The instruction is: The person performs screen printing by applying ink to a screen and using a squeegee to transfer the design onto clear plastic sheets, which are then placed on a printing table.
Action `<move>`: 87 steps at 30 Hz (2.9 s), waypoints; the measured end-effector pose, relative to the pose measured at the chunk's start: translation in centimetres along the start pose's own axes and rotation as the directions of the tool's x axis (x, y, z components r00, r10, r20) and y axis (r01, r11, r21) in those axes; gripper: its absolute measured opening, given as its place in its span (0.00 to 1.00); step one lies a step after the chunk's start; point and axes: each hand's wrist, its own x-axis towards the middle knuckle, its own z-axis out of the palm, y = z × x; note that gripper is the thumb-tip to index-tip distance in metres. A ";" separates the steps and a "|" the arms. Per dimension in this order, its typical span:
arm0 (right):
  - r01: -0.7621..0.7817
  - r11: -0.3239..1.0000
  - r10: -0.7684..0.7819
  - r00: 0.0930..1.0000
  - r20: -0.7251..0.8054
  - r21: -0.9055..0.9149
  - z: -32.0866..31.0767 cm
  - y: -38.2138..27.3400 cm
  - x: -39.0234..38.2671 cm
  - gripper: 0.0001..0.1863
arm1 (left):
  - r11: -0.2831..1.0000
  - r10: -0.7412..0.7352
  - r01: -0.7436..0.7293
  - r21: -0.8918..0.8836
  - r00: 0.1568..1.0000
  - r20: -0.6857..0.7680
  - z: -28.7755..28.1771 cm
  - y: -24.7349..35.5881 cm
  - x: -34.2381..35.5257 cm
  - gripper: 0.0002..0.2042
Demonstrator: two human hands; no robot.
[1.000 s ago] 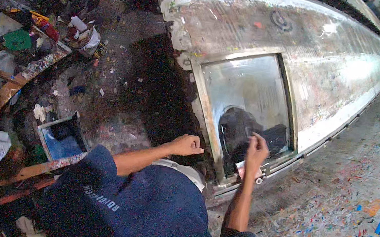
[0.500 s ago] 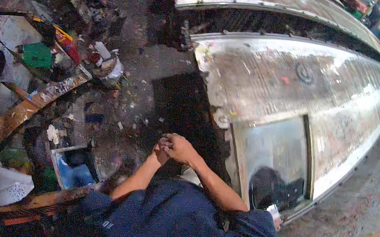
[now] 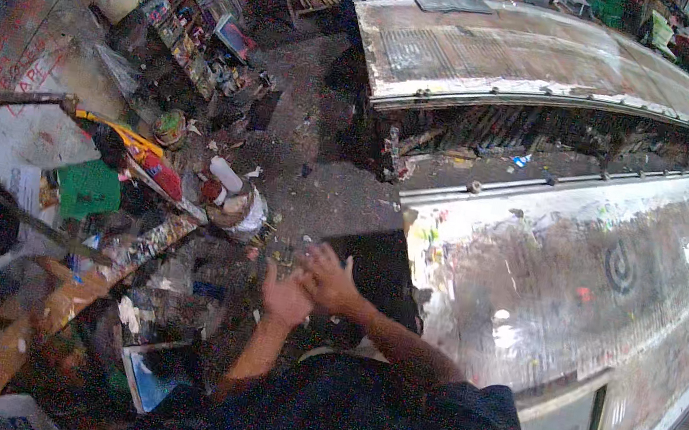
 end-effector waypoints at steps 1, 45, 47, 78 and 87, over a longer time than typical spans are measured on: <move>-0.016 0.998 0.020 0.998 -0.055 0.068 -1.7 2.0 2.1 0.33 | 1.000 0.005 -0.005 0.000 0.999 -0.038 2.0 1.0 1.5 0.40; -0.601 0.724 0.628 0.777 0.035 0.338 -43.8 59.5 42.6 0.21 | 0.723 0.101 0.387 0.572 0.761 -0.641 7.4 15.2 96.4 0.20; -0.549 0.835 0.543 0.831 0.117 0.025 -47.3 64.0 44.9 0.21 | 0.783 0.142 0.364 0.503 0.683 -0.716 7.4 13.4 98.1 0.20; -0.693 -0.374 0.542 0.376 0.751 0.617 -55.1 90.9 48.3 0.22 | -0.663 0.578 0.097 0.742 0.696 0.425 12.0 24.4 166.7 0.18; -0.687 -0.445 0.587 0.261 0.766 0.574 -58.4 89.2 51.6 0.18 | -0.568 0.750 0.463 0.681 0.632 0.196 13.7 23.4 170.7 0.25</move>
